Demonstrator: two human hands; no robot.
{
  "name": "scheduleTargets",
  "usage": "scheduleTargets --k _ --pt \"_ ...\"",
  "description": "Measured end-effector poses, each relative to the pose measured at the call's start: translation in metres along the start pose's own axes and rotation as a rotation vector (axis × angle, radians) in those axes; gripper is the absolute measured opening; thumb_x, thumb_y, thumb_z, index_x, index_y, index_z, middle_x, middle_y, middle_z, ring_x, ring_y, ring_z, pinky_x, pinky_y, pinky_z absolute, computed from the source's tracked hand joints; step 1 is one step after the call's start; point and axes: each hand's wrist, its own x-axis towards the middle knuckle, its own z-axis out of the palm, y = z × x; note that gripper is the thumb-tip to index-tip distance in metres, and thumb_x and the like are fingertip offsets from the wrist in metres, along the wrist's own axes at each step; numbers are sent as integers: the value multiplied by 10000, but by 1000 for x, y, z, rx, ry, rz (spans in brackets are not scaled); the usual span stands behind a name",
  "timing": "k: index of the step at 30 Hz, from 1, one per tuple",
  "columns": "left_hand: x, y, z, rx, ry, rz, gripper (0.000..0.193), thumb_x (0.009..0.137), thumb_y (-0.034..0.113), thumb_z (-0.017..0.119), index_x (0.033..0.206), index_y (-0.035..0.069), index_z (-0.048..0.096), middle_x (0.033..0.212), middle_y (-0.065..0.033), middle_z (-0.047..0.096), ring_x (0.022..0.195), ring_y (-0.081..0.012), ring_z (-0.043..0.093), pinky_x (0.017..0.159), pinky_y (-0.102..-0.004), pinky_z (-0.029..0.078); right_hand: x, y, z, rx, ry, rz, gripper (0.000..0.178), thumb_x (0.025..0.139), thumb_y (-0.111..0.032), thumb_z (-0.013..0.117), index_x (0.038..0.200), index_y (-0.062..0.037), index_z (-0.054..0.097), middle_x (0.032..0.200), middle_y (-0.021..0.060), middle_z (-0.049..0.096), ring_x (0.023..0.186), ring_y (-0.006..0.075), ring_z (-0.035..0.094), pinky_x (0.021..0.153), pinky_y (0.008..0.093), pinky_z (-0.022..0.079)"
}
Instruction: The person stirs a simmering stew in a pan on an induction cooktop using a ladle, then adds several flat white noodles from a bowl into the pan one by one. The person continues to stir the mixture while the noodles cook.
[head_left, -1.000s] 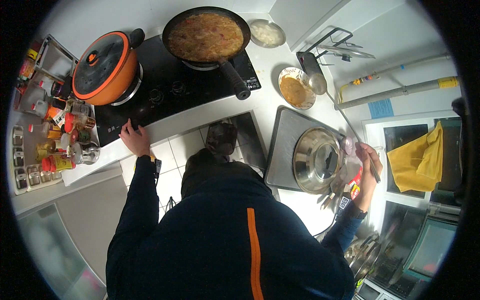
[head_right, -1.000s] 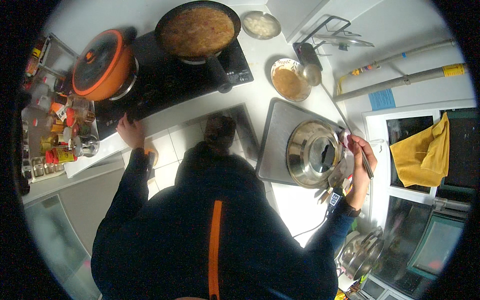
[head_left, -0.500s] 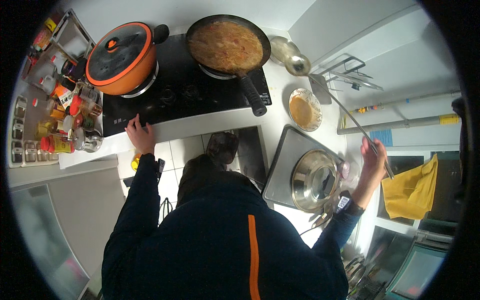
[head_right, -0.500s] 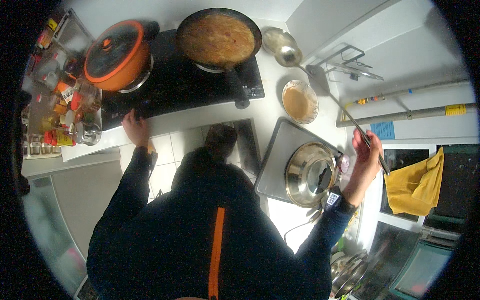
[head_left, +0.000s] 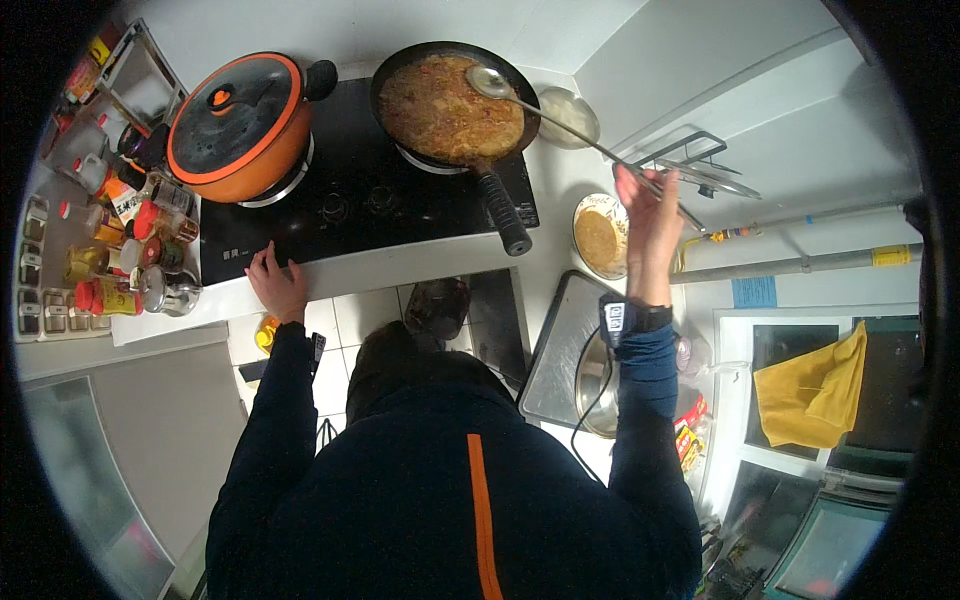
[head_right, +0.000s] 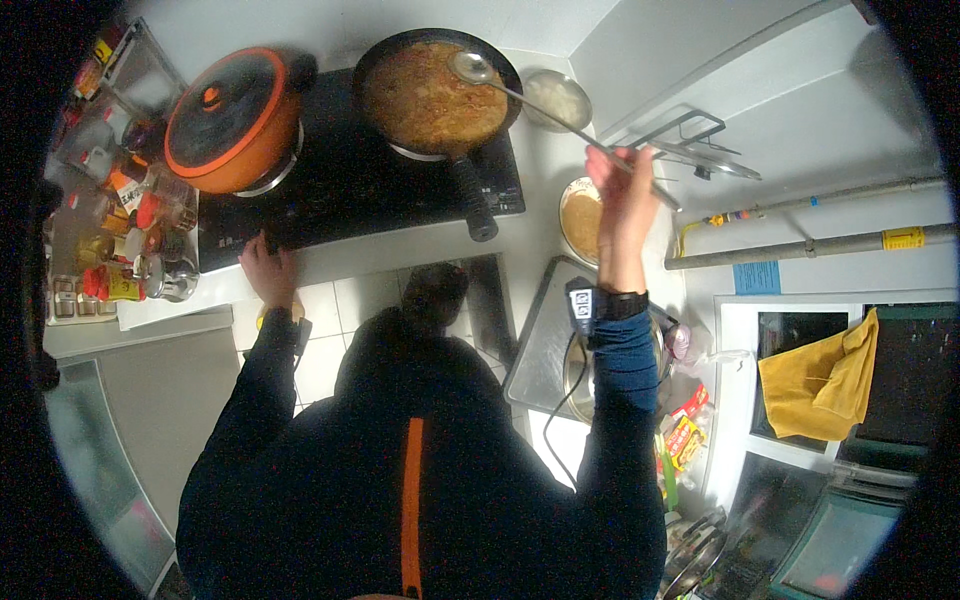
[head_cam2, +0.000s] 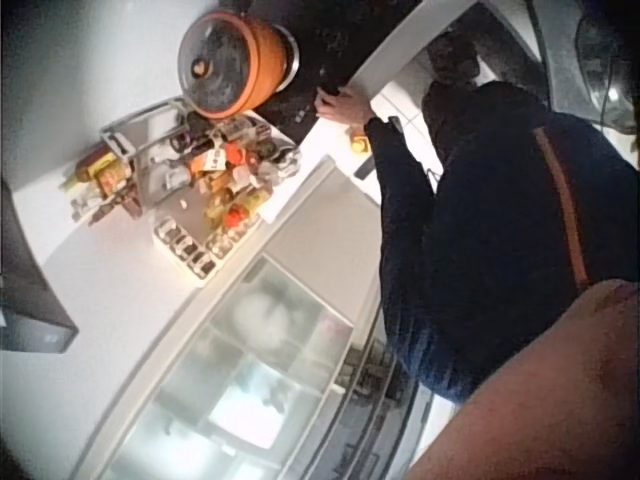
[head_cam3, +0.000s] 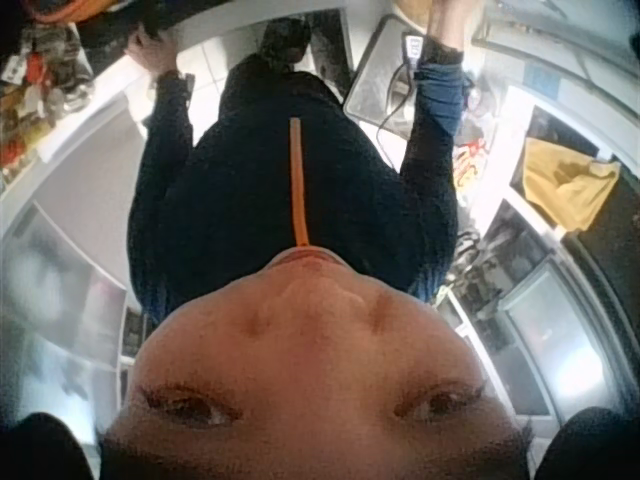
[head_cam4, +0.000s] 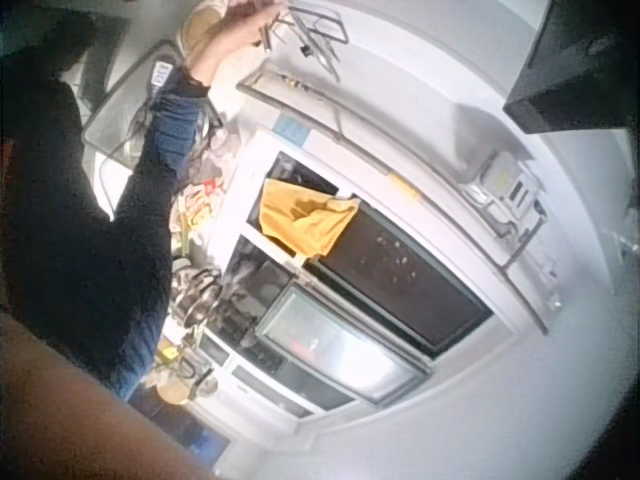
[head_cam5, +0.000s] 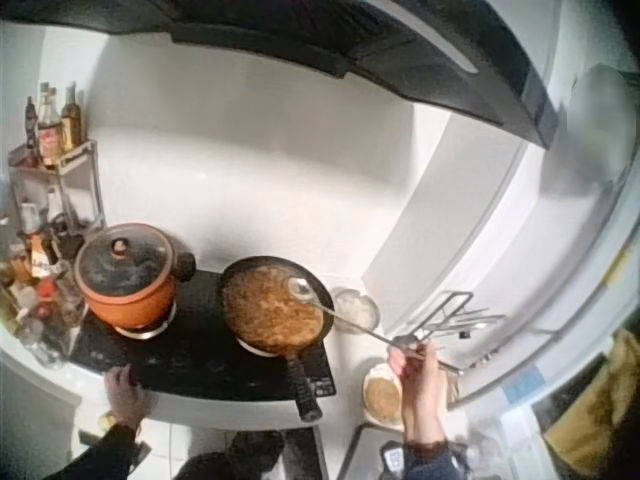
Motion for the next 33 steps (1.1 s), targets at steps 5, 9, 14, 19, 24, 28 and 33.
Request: scheduleTargets --k 5,9,14,19,24,28,33 --pt "0 1 0 13 -15 -11 521 816 218 632 1319 114 543 1242 -132 509 1234 -322 468 1132 -538 282 -23 26 6 60 77 -21 358 1001 -343 523 1036 13 514 989 254 654 944 331 688 791 360 578" --pt "0 4 -3 7 -16 3 530 817 214 626 1329 108 537 1249 -137 507 1229 -333 467 1132 -540 278 -49 31 3 -31 62 -69 319 1010 -305 500 1045 12 521 1022 202 639 1003 346 679 844 374 576" --pt "0 6 -3 36 3 26 531 826 217 623 1337 109 531 1246 -141 505 1213 -343 472 1125 -553 277 -74 34 0 -69 52 -142 272 1020 -286 477 1019 -15 506 1014 182 642 989 327 688 845 372 575" --pt "-1 3 -1 35 -7 26 532 827 220 623 1341 114 530 1240 -143 505 1207 -349 474 1117 -557 285 -85 33 -1 -72 63 -159 262 1028 -276 455 1014 -18 493 1050 212 643 992 323 688 859 386 571" --pt "-3 3 -1 43 51 78 527 832 212 623 1341 113 529 1235 -143 510 1200 -348 478 1113 -553 290 -83 28 -5 -116 62 -132 244 1007 -253 522 992 -10 535 1012 204 670 937 307 695 831 365 577" --pt "-2 2 -3 -5 -4 44 519 834 204 627 1335 105 532 1229 -146 514 1192 -345 482 1112 -547 286 -63 2 -20 -362 -42 -151 237 1008 -222 525 1009 9 575 962 173 689 876 217 691 831 333 560" --pt "-1 2 -4 -44 9 52 508 836 207 636 1322 95 540 1215 -149 517 1186 -342 483 1112 -547 277 -21 -56 -37 -516 -207 -232 219 984 -186 529 1057 19 559 991 208 679 909 263 695 863 350 551"
